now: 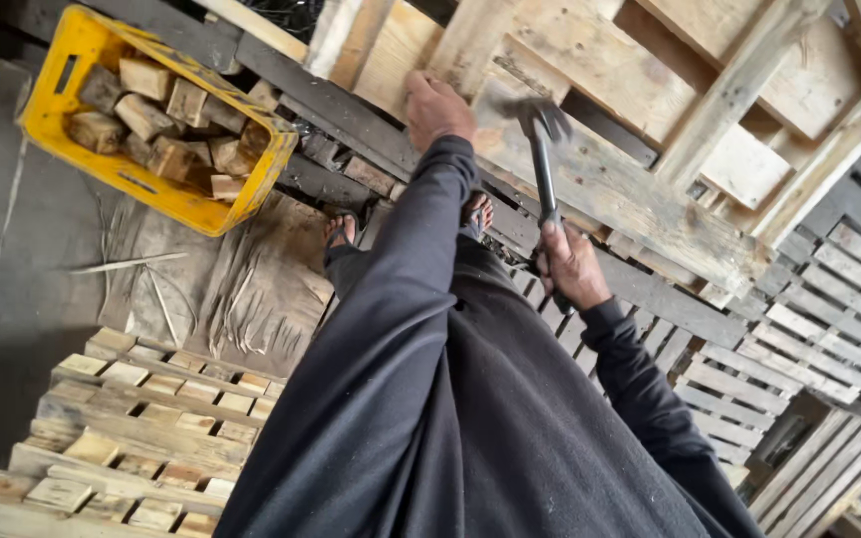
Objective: The person uses a hammer to drive nails into wooden planks on a pallet, then places small wooden blocks into gaps and continues nailing. The person works on multiple sections of the pallet, securing planks and blocks in place.
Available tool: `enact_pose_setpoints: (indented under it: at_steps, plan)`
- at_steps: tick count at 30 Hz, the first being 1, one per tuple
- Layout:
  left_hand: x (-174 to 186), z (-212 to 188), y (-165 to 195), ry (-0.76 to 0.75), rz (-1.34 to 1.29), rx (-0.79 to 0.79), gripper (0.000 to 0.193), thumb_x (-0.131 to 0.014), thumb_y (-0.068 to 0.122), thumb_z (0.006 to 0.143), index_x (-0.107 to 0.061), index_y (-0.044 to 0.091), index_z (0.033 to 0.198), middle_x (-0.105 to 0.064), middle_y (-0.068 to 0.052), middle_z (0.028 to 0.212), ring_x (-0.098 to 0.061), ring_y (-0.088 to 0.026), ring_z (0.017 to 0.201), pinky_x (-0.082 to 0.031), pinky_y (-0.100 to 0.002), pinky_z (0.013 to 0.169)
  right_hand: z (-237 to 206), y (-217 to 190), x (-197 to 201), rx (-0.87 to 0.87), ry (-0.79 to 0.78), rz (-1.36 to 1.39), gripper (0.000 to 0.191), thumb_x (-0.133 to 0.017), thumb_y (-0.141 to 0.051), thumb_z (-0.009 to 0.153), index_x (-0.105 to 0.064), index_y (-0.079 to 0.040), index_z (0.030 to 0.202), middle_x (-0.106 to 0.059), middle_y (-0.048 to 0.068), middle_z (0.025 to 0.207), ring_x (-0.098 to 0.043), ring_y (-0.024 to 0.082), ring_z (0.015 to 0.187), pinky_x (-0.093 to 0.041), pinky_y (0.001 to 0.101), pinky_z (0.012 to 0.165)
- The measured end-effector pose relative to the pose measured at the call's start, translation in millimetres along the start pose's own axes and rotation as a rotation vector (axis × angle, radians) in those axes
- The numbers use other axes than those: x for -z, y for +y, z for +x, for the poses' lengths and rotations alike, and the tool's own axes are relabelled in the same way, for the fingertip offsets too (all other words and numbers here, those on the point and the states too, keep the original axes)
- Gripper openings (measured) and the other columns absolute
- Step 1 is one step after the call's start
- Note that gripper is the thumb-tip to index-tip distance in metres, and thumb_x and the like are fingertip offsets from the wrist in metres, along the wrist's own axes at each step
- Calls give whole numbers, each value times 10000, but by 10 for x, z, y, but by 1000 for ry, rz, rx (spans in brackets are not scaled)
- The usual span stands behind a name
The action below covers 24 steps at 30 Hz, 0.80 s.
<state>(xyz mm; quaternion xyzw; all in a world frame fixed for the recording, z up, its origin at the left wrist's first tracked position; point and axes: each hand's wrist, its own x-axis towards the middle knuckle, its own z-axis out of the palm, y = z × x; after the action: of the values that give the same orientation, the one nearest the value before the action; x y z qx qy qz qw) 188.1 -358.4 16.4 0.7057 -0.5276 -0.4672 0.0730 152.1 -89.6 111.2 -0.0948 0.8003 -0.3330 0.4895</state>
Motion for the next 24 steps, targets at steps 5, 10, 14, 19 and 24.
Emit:
enact_pose_setpoints:
  at_steps: [5,10,14,19,24]
  plan:
    - [63,-115,86,-11,-65,68,321,-345,298,1072,-479,94,1280,-653,-152,1299,-722,-310,1072,-599,-422,922,105,-360,608,38,115,-222,426,-617,-471,995,-658,-47,1007,-575,4,648,-509,89,470,-454,282,401]
    - [30,-113,70,88,-49,75,350,-355,299,1061,-469,89,1318,-618,-171,1311,-679,-335,1110,-557,-463,946,519,-596,1451,312,248,-603,439,-700,-448,1031,-680,-17,1111,-625,41,763,-490,125,508,-446,303,432]
    - [-19,-110,62,146,-18,20,306,-396,282,1067,-574,78,1211,-674,-164,1273,-701,-328,1101,-569,-454,933,1149,-568,1960,567,324,-863,428,-757,-449,1074,-700,-31,1148,-654,102,823,-580,223,649,-480,431,606]
    - [55,-1,107,313,-20,-151,290,-500,328,1018,-672,98,1053,-750,-155,1052,-718,-341,994,-556,-477,870,1595,-599,1756,1181,485,-904,346,-749,-205,1028,-681,-35,1322,-633,215,1161,-611,374,1102,-513,485,950]
    - [545,406,399,-153,-1170,-75,320,-547,365,1025,-618,93,871,-532,-44,584,-432,-163,421,-319,-335,357,1329,-537,857,1027,208,-741,372,-640,-279,1048,-651,-36,1329,-652,182,1178,-636,353,1075,-522,509,935]
